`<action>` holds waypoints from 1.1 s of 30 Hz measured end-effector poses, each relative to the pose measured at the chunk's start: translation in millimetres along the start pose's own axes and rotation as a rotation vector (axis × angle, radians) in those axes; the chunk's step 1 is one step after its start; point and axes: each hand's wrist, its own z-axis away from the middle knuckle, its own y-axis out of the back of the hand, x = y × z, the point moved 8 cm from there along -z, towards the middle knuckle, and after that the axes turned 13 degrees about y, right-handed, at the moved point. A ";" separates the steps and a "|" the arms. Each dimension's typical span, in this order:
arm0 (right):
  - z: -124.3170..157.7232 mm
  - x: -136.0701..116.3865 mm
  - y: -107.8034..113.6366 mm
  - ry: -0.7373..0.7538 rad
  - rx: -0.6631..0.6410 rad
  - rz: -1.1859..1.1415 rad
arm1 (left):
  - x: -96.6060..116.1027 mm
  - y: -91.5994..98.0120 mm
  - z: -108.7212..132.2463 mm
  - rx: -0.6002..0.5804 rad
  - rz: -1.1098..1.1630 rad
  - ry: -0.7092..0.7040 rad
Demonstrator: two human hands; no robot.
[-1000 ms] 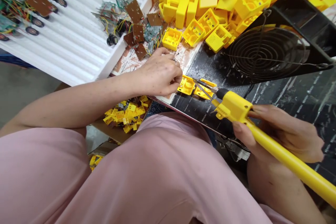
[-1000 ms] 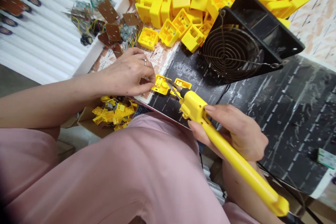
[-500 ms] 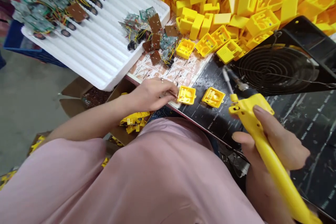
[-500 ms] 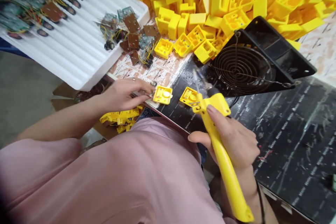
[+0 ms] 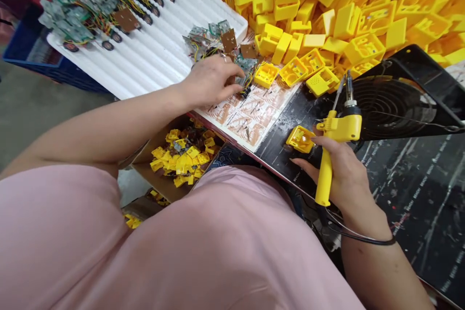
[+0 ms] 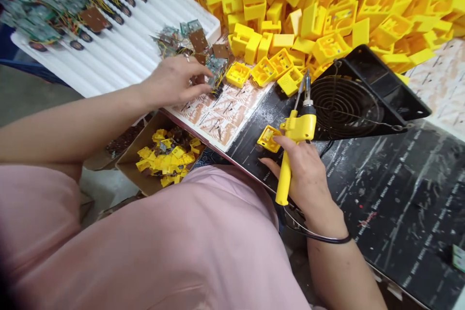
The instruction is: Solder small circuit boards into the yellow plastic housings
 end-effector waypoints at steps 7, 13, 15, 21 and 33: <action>7.7 3.4 -5.6 -0.126 0.020 -0.063 | 1.1 29.3 -17.6 -0.138 0.340 0.084; 6.4 1.5 -8.5 -0.134 0.009 -0.060 | -3.4 44.4 -21.6 -0.118 0.083 -0.040; 6.3 1.0 -9.5 -0.122 0.007 -0.051 | -6.5 32.9 -18.3 -0.240 0.048 -0.111; 5.8 1.1 -11.2 -0.095 0.022 -0.042 | -8.0 8.9 -20.1 -0.208 0.165 -0.049; 4.0 -0.4 -12.7 -0.091 0.026 -0.019 | 5.3 46.4 -22.3 0.035 0.316 0.015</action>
